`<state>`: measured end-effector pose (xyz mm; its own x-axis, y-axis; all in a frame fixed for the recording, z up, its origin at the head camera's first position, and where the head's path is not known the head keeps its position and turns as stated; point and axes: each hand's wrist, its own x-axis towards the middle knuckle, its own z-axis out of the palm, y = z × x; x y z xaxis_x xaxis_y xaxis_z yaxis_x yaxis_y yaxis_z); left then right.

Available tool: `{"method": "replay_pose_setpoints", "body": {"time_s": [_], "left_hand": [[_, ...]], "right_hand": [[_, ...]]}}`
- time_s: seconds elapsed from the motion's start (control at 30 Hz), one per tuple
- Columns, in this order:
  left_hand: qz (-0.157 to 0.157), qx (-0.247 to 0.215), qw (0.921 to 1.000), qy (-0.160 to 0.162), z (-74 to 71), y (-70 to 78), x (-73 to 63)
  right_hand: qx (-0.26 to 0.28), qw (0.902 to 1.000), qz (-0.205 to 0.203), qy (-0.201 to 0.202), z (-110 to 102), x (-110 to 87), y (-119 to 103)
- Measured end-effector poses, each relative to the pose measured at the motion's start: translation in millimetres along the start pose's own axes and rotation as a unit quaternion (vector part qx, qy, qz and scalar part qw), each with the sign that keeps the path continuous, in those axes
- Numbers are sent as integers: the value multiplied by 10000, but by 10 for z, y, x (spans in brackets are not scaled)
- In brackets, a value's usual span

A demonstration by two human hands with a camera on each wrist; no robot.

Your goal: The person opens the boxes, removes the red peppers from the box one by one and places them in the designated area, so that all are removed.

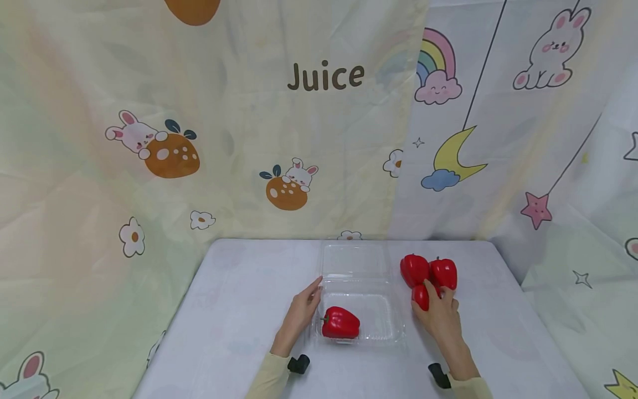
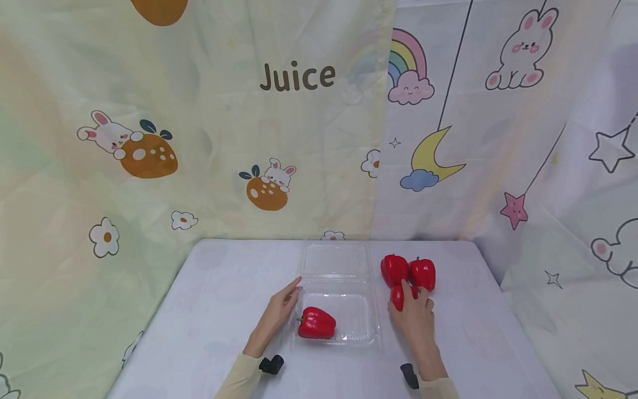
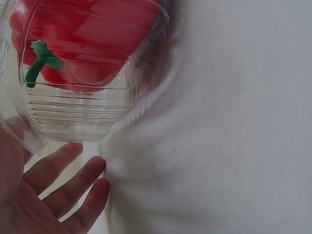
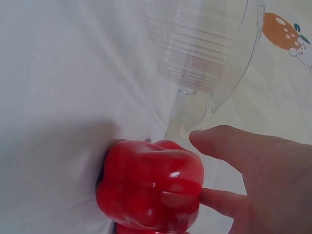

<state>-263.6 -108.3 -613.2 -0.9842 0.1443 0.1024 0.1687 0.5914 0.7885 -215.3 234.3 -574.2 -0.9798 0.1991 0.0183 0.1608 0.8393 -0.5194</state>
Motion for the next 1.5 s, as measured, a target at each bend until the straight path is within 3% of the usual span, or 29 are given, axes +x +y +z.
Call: {"method": "replay_pose_setpoints", "body": {"time_s": [0.33, 0.53, 1.03, 1.5], "left_hand": [[-10, 32, 10000, -6, -4, 6, -5], [2, 25, 10000, -13, -14, 10, -8], [-1, -24, 10000, -82, -20, 12, -14], [-35, -24, 10000, -69, -23, 16, -18]], "right_hand": [[-7, 9999, -12, 145, 0, -8, 14], [-17, 10000, 52, -29, -39, -3, 4], [42, 10000, 23, 54, -92, -40, -65], [28, 9993, -257, 281, -62, -34, -173]]}}
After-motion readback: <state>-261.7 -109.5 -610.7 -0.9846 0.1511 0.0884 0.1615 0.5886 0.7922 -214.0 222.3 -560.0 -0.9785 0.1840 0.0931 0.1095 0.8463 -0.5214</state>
